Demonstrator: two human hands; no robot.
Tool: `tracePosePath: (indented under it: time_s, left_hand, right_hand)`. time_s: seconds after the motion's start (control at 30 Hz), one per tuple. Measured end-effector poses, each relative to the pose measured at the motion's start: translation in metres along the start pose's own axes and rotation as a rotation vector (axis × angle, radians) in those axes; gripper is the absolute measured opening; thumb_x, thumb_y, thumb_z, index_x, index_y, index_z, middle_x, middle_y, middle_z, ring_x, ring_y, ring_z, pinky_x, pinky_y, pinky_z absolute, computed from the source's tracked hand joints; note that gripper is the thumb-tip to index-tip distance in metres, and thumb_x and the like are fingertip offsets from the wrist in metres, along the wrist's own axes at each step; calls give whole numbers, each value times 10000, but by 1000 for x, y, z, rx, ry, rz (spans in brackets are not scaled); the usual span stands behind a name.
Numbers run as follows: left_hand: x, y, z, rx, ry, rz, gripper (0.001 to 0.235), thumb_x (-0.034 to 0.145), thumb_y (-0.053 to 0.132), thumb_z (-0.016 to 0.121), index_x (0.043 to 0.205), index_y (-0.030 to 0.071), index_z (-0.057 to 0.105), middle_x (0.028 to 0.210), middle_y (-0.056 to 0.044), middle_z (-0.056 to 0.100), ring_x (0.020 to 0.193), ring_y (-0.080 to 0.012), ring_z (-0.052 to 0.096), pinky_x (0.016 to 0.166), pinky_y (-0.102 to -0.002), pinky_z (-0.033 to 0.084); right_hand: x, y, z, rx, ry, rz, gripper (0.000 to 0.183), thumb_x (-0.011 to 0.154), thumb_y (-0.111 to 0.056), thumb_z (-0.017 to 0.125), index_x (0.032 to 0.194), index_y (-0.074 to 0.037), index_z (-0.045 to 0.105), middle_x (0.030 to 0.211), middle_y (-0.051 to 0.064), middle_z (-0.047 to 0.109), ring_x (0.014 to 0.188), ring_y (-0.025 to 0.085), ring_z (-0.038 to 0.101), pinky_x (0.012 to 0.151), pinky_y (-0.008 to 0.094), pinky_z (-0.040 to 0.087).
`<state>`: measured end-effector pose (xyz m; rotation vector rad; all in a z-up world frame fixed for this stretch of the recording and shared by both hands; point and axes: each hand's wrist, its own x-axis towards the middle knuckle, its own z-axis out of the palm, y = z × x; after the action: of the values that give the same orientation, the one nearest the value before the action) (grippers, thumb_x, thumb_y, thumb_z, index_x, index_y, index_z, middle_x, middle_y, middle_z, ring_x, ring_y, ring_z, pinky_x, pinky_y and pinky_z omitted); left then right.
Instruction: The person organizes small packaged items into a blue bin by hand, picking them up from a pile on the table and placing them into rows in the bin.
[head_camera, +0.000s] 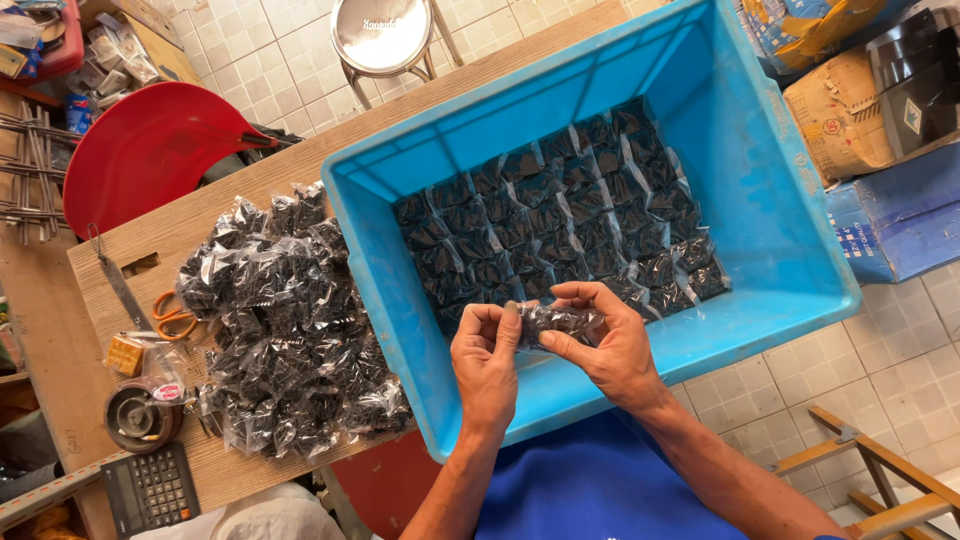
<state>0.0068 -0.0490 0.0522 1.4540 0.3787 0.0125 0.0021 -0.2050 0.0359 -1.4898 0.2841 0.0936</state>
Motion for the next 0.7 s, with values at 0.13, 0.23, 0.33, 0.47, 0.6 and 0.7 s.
tracePosePath:
  time_s: [0.13, 0.23, 0.33, 0.47, 0.6, 0.7]
  left_hand:
    - [1, 10, 3, -425, -50, -385, 221, 1043, 213, 704, 942, 38, 614, 1175, -236, 803, 913, -198, 754, 757, -310, 640]
    - [0, 10, 4, -532, -90, -478, 232, 1044, 238, 702, 964, 32, 631, 1173, -232, 797, 926, -234, 786, 786, -339, 658]
    - [-5, -8, 6, -431, -91, -412, 253, 1054, 267, 697, 973, 29, 665, 1124, -192, 801, 935, -190, 754, 805, -312, 626]
    - [-5, 5, 9, -218, -78, -233, 212, 1057, 233, 709, 1053, 26, 663, 1006, -146, 771, 904, -125, 653, 780, -273, 563]
    - [-6, -7, 4, -153, -109, -195, 518, 878, 146, 899, 1278, -4, 607, 1054, -175, 773, 927, -151, 711, 841, -290, 597]
    - [-3, -27, 1, -149, -150, -256, 456, 897, 134, 882, 1281, -20, 691, 983, -110, 779, 879, -100, 736, 810, -252, 628]
  right_hand:
    - [2, 11, -3, 97, 8, 90, 562, 754, -10, 948, 1258, 59, 709, 1001, 182, 744, 922, 196, 742, 848, 357, 650]
    - [2, 15, 0, 159, 35, 126, 495, 821, -27, 905, 1260, 67, 697, 997, 165, 723, 912, 179, 727, 841, 338, 648]
    - [0, 18, 0, 127, 48, 129, 428, 863, -67, 894, 1231, 60, 717, 970, 152, 718, 895, 161, 715, 823, 328, 644]
    - [0, 13, -10, 37, 31, 103, 375, 825, -27, 922, 1145, 56, 746, 915, 131, 705, 850, 154, 744, 770, 301, 650]
    - [2, 12, -15, 78, 8, 113, 495, 771, 2, 947, 1207, 63, 721, 965, 168, 716, 904, 195, 755, 802, 338, 656]
    - [2, 17, -16, 146, -25, 120, 599, 694, 20, 980, 1231, 57, 717, 1025, 201, 737, 948, 224, 773, 839, 360, 666]
